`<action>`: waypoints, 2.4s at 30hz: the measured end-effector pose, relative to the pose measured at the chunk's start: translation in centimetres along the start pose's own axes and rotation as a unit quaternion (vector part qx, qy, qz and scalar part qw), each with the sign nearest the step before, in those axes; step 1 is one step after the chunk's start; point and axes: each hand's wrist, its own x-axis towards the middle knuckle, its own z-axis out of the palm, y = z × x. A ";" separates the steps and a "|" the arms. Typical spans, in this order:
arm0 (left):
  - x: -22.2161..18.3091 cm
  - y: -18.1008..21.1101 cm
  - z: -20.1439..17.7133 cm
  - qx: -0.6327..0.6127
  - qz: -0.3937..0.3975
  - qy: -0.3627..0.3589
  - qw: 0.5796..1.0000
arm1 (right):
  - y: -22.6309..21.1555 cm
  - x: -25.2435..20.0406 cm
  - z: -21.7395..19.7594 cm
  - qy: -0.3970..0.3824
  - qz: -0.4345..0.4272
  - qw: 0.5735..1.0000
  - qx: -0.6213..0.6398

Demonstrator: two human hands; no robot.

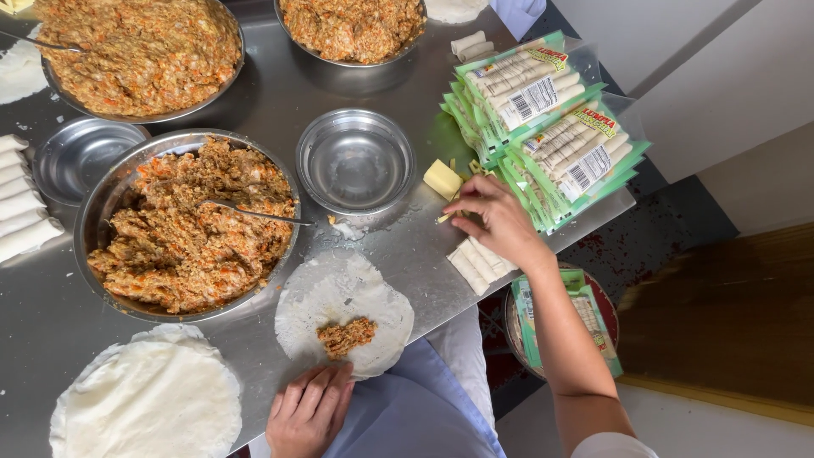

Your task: Manually assembling spring rolls by placing filling on wrappers and rolling them on a production line.

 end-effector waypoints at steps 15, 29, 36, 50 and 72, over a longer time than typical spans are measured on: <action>1.4 0.0 -1.0 -0.021 0.010 -0.010 1.000 | -6.6 0.1 0.6 -0.033 -0.028 0.996 0.072; 1.7 -0.2 -1.9 -0.015 0.011 -0.012 1.000 | -15.2 -3.7 10.2 0.071 -0.135 0.976 0.153; 1.6 -0.2 -2.0 -0.004 0.014 -0.010 1.000 | -15.2 -4.3 10.6 0.085 -0.203 0.975 -0.038; 1.0 -0.2 -1.9 -0.026 0.006 -0.013 1.000 | -17.1 0.3 5.8 0.040 -0.094 0.979 0.179; 0.8 -0.4 -1.6 -0.037 0.012 -0.002 0.999 | -14.1 5.4 7.9 -0.236 -0.295 0.925 0.025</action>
